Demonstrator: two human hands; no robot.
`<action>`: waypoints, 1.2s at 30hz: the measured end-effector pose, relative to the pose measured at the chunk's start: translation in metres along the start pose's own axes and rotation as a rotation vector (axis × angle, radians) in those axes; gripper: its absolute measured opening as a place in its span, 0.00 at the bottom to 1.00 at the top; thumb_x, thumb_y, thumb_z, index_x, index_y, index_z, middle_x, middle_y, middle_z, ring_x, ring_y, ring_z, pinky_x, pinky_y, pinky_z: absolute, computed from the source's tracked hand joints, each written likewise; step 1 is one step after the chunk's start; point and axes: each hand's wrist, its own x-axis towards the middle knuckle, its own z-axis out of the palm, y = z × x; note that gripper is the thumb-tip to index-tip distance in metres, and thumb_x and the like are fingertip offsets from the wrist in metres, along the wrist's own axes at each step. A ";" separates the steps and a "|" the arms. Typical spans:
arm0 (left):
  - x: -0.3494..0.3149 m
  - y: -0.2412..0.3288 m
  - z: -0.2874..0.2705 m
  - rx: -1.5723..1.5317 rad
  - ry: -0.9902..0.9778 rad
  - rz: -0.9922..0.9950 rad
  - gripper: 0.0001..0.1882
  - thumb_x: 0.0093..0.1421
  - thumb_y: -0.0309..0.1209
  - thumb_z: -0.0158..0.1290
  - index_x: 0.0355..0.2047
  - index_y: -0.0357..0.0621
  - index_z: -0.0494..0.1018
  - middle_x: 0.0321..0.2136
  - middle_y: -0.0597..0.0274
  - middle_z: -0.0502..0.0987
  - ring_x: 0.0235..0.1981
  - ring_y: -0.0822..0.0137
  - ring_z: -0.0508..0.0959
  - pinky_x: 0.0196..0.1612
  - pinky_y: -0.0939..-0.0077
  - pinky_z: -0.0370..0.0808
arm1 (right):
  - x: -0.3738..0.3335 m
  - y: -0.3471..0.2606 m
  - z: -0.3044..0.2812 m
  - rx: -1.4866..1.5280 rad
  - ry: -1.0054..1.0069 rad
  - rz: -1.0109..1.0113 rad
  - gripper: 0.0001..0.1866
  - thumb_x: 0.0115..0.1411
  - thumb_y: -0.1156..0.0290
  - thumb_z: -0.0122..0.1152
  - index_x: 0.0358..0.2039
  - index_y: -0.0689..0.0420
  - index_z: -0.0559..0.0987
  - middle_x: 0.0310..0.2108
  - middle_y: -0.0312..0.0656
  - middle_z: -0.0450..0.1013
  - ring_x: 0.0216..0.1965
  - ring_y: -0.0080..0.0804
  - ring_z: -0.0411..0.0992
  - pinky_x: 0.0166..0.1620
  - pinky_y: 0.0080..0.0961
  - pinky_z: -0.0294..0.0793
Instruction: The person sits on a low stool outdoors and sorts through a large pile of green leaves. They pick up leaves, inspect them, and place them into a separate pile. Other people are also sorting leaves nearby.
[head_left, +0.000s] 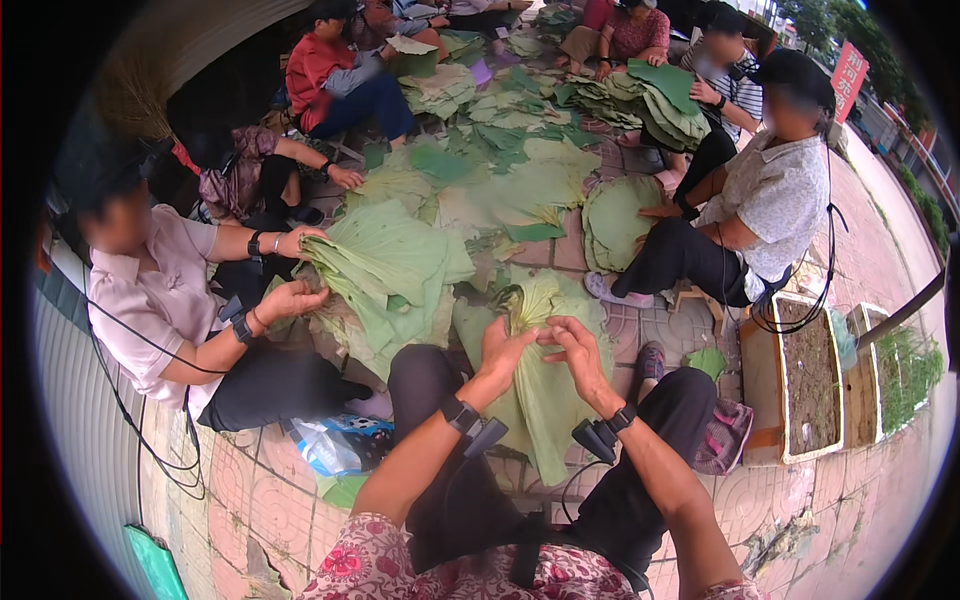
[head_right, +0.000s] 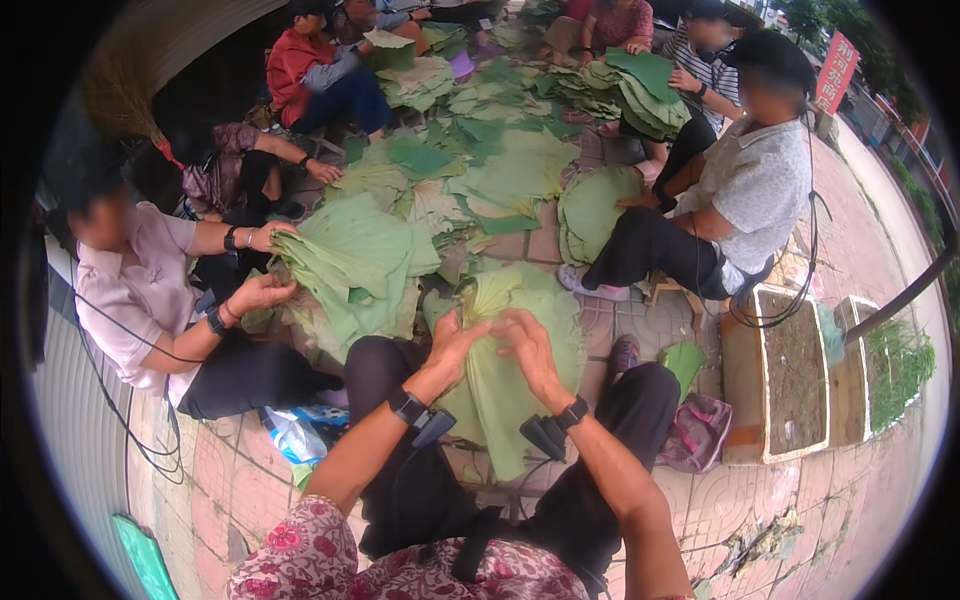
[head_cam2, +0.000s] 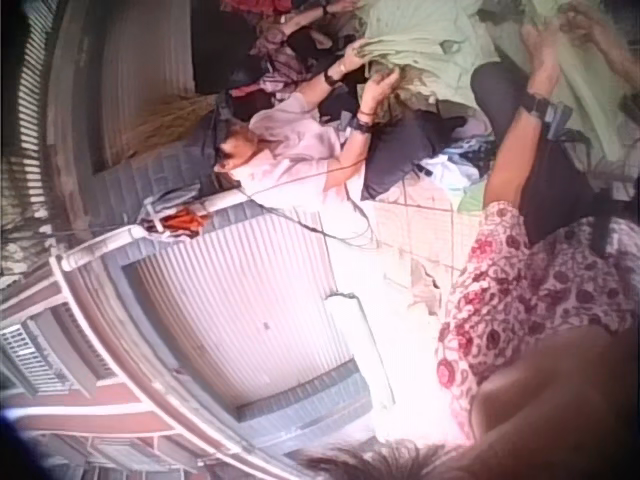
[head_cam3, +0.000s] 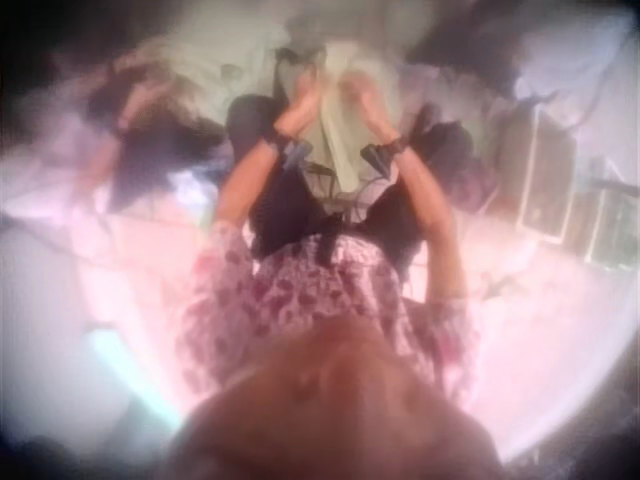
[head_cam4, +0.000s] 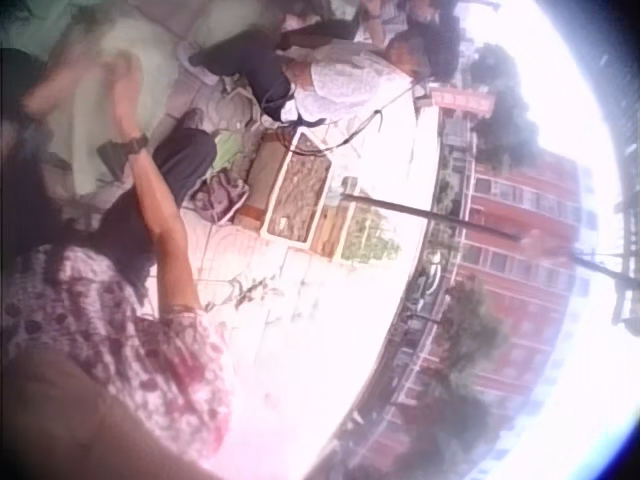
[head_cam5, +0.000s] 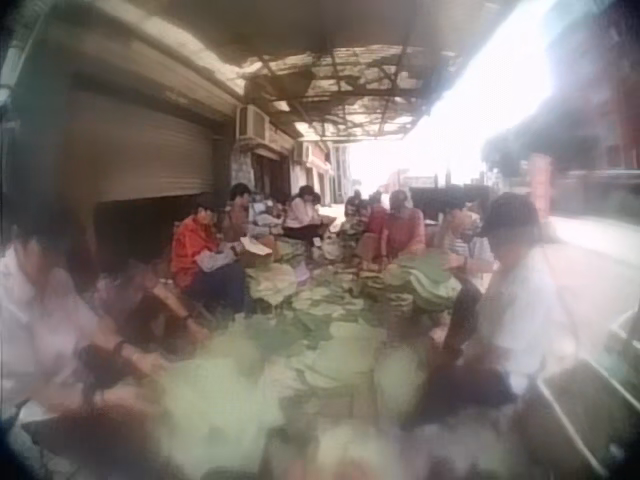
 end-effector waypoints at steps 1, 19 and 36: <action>0.001 -0.005 -0.004 0.041 -0.001 0.009 0.17 0.60 0.23 0.60 0.48 0.34 0.72 0.39 0.56 0.79 0.37 0.68 0.79 0.37 0.72 0.79 | 0.001 -0.001 -0.002 0.001 0.011 0.022 0.22 0.67 0.63 0.48 0.54 0.66 0.72 0.45 0.47 0.77 0.47 0.34 0.76 0.44 0.29 0.78; 0.000 0.015 -0.052 0.709 0.137 0.287 0.18 0.54 0.25 0.63 0.44 0.30 0.74 0.30 0.55 0.80 0.32 0.71 0.75 0.39 0.69 0.73 | 0.012 0.056 -0.060 -0.312 0.154 0.168 0.19 0.68 0.60 0.48 0.44 0.64 0.76 0.35 0.46 0.79 0.35 0.33 0.79 0.35 0.29 0.79; -0.079 -0.068 -0.032 0.820 -0.828 -0.230 0.22 0.45 0.34 0.67 0.37 0.31 0.75 0.32 0.41 0.79 0.37 0.50 0.80 0.41 0.59 0.75 | 0.042 0.213 -0.108 -0.549 0.092 0.433 0.16 0.60 0.65 0.57 0.39 0.66 0.81 0.25 0.47 0.79 0.25 0.36 0.79 0.27 0.29 0.77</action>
